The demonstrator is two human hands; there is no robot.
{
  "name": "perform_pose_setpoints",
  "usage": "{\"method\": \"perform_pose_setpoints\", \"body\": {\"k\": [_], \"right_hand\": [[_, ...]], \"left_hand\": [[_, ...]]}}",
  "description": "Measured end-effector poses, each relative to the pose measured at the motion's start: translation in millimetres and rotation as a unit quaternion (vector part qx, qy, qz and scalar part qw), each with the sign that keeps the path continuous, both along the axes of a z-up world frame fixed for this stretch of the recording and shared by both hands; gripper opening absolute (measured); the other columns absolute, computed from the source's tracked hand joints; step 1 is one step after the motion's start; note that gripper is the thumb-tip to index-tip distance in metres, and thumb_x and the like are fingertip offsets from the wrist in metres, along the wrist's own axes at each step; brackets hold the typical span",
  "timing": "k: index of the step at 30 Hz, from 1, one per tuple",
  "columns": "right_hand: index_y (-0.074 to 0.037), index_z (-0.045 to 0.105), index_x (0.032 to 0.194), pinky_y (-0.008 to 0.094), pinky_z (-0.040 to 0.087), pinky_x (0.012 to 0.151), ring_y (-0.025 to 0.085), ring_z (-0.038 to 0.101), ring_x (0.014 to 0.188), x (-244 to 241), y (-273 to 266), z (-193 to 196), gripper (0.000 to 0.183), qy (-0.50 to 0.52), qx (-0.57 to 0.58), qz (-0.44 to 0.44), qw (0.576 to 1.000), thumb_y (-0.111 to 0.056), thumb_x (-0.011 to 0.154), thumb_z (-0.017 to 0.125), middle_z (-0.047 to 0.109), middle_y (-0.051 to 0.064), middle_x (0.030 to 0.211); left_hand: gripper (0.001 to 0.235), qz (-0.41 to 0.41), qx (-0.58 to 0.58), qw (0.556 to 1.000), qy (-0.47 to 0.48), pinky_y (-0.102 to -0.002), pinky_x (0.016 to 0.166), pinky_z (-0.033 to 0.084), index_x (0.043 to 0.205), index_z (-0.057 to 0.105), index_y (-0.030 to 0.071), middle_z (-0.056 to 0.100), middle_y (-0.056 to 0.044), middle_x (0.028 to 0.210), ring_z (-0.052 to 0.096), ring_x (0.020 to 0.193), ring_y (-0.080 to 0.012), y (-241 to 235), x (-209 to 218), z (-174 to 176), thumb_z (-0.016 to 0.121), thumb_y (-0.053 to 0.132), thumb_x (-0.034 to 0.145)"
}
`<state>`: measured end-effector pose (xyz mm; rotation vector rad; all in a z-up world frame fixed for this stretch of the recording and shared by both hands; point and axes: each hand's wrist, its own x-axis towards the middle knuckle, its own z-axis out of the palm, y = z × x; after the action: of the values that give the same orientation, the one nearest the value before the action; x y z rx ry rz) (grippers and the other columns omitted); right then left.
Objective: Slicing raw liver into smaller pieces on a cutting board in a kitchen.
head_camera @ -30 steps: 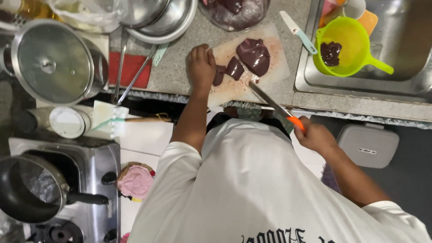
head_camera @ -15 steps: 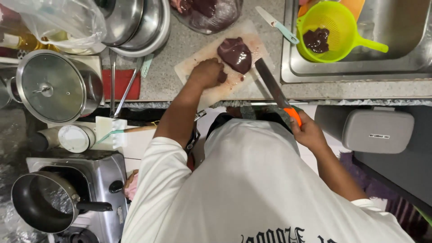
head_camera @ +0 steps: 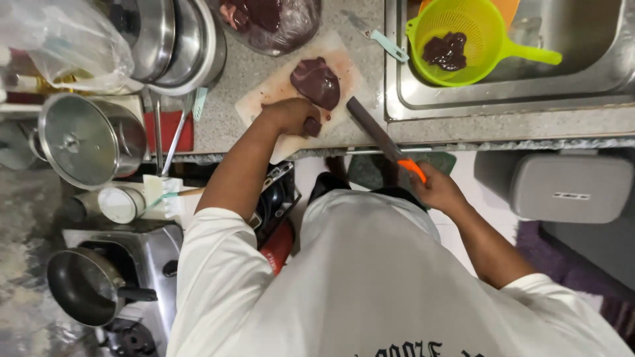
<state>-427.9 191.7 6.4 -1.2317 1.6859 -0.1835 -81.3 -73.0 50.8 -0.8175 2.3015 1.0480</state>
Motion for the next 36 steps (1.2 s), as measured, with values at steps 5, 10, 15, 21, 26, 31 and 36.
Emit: {"method": "perform_pose_setpoints", "body": {"k": [5,10,15,21,26,31,36], "right_hand": [[-0.004,0.064,0.133,0.062,0.05,0.093,0.055,0.061,0.112,33.2,-16.4,2.7,0.039,-0.126,-0.037,-0.035,0.991,-0.02,0.098,0.058,0.067,0.039,0.11],[-0.006,0.06,0.135,0.062,0.049,0.096,0.053,0.061,0.115,54.2,-30.8,-8.3,0.046,-0.088,-0.006,-0.006,0.996,-0.034,0.1,0.056,0.066,0.035,0.116],[-0.023,0.062,0.135,0.055,0.054,0.094,0.044,0.068,0.11,63.7,-43.8,-15.3,0.045,0.002,0.046,0.026,0.999,-0.05,0.1,0.054,0.075,0.023,0.105],[-0.019,0.061,0.134,0.056,0.055,0.089,0.048,0.07,0.102,50.0,-79.4,18.1,0.042,0.104,-0.029,0.096,0.99,-0.046,0.103,0.051,0.074,0.028,0.096],[-0.018,0.06,0.129,0.057,0.054,0.092,0.05,0.069,0.105,35.8,-92.3,40.3,0.042,0.11,-0.003,0.099,0.989,-0.047,0.102,0.049,0.074,0.029,0.099],[-0.022,0.062,0.129,0.058,0.053,0.094,0.05,0.067,0.108,31.5,-76.7,29.3,0.042,0.076,0.033,0.087,0.993,-0.049,0.101,0.048,0.073,0.029,0.102],[-0.015,0.068,0.111,0.052,0.054,0.083,0.046,0.07,0.096,21.9,-44.2,-8.6,0.029,-0.038,0.023,0.015,0.999,-0.039,0.1,0.057,0.072,0.026,0.087]], "left_hand": [[0.053,0.074,-0.174,0.981,-0.029,-0.049,0.105,0.049,0.13,0.067,0.021,0.066,-0.012,0.131,0.066,0.119,-0.0357,-14.4,30.1,-33.7,0.079,0.014,0.079],[0.042,0.37,-0.139,0.919,-0.012,-0.047,0.103,0.05,0.131,0.064,0.022,0.068,-0.01,0.12,0.067,0.117,-0.0325,30.9,37.8,-38.1,0.071,0.038,0.092],[0.062,0.418,-0.216,0.876,-0.106,-0.057,0.118,0.028,0.127,0.058,0.013,0.066,-0.016,0.123,0.058,0.125,-0.039,72.9,13.9,-119.2,0.077,0.054,0.084],[0.032,0.506,-0.171,0.845,0.012,-0.047,0.098,0.052,0.106,0.064,0.009,0.064,-0.015,0.102,0.066,0.108,-0.04,69.9,-5.0,-107.5,0.071,0.028,0.082],[0.021,0.447,-0.161,0.866,0.155,-0.053,0.089,0.053,0.094,0.059,0.013,0.065,-0.018,0.094,0.067,0.099,-0.0459,66.9,-7.7,-88.9,0.072,0.018,0.079],[0.023,0.511,-0.114,0.829,0.193,-0.044,0.089,0.053,0.09,0.061,0.02,0.063,-0.007,0.092,0.069,0.097,-0.0347,72.7,-3.9,-87.0,0.078,0.028,0.078],[0.025,0.418,-0.189,0.888,0.04,-0.061,0.105,0.04,0.104,0.063,0.025,0.067,-0.007,0.106,0.066,0.11,-0.0387,57.6,41.2,-103.4,0.073,0.019,0.082]]}}
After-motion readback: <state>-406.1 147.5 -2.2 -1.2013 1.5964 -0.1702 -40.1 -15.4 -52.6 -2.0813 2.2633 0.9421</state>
